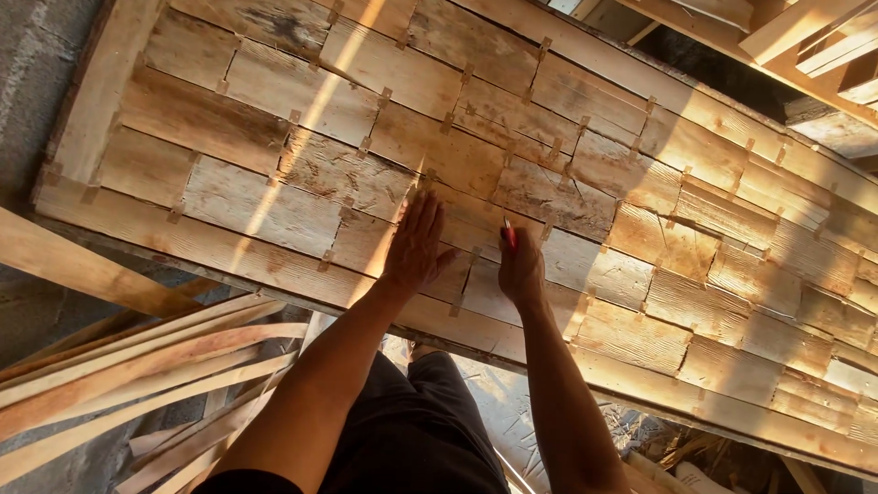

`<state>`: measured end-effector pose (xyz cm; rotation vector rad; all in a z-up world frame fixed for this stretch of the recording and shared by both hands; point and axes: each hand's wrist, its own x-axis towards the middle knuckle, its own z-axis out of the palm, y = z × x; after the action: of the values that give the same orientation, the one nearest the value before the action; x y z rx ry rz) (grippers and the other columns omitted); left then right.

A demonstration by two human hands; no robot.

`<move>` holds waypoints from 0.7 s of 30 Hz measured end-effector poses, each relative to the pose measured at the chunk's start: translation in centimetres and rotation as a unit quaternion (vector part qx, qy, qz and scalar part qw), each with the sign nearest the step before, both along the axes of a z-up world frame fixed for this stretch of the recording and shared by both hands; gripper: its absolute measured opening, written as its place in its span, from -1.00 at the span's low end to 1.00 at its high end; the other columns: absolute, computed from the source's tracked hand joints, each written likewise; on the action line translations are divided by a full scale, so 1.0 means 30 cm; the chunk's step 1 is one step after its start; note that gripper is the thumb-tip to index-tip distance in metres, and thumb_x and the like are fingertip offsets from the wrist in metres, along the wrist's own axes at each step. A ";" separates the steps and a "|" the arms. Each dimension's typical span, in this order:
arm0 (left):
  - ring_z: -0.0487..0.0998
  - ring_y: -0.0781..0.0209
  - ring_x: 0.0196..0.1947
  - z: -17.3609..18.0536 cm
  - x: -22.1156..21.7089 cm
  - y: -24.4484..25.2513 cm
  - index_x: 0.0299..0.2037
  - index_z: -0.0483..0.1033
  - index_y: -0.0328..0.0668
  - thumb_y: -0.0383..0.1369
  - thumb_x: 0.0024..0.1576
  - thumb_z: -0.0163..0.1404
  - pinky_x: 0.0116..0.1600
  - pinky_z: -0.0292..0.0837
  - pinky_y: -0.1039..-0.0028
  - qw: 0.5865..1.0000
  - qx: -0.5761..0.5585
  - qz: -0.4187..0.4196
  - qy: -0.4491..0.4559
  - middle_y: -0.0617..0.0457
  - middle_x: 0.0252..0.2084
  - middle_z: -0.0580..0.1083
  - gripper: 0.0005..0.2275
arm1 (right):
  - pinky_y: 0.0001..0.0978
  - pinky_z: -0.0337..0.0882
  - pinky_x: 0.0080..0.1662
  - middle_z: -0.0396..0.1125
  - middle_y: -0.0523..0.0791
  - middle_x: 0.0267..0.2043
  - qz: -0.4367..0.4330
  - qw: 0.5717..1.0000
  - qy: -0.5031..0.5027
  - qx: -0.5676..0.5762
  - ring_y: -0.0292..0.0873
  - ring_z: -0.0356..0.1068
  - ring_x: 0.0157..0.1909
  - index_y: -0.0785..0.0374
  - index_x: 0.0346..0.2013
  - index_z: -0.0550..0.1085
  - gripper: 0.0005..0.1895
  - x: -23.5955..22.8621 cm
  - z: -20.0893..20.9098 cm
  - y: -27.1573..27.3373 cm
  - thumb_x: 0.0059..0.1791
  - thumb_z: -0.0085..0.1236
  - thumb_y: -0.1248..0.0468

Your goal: Fitting and trimming small wooden strips into a larger panel frame to create a textured surface.

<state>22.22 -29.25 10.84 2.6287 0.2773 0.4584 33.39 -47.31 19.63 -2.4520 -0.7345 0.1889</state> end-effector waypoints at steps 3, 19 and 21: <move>-0.20 -0.26 0.59 -0.012 -0.001 -0.005 0.49 0.05 -0.49 0.19 0.29 -0.27 0.59 -0.31 0.05 1.000 -0.010 0.007 -0.003 -0.35 0.57 -0.08 -0.18 | 0.04 0.35 -0.27 0.37 0.17 -0.32 0.003 0.999 0.030 0.010 0.31 0.41 -0.21 0.25 -0.13 0.35 -0.86 -0.052 -0.015 -0.116 0.12 0.01 0.23; -0.19 -0.23 0.57 0.081 0.095 -0.135 0.45 0.12 -0.45 0.17 0.18 -0.14 0.57 -0.36 0.04 0.999 -0.005 -0.030 0.038 -0.30 0.56 -0.03 -0.17 | -0.13 0.39 -0.27 0.36 0.06 -0.31 0.081 0.989 0.120 0.018 0.16 0.40 -0.32 0.35 -0.40 0.42 -0.84 -0.223 0.115 -0.372 -0.04 0.21 0.33; -0.18 -0.20 0.58 0.110 0.075 -0.152 0.46 0.13 -0.36 0.20 0.16 -0.15 0.57 -0.36 0.05 0.993 0.036 -0.095 0.064 -0.22 0.57 -0.01 -0.17 | -0.11 0.38 -0.26 0.35 0.08 -0.31 0.085 0.993 0.081 0.031 0.20 0.39 -0.29 0.34 -0.39 0.43 -0.85 -0.210 0.109 -0.378 -0.03 0.20 0.33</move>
<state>24.48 -33.79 14.15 2.7259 0.0494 0.2402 27.10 -58.66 22.89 -2.2836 -0.8635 0.4200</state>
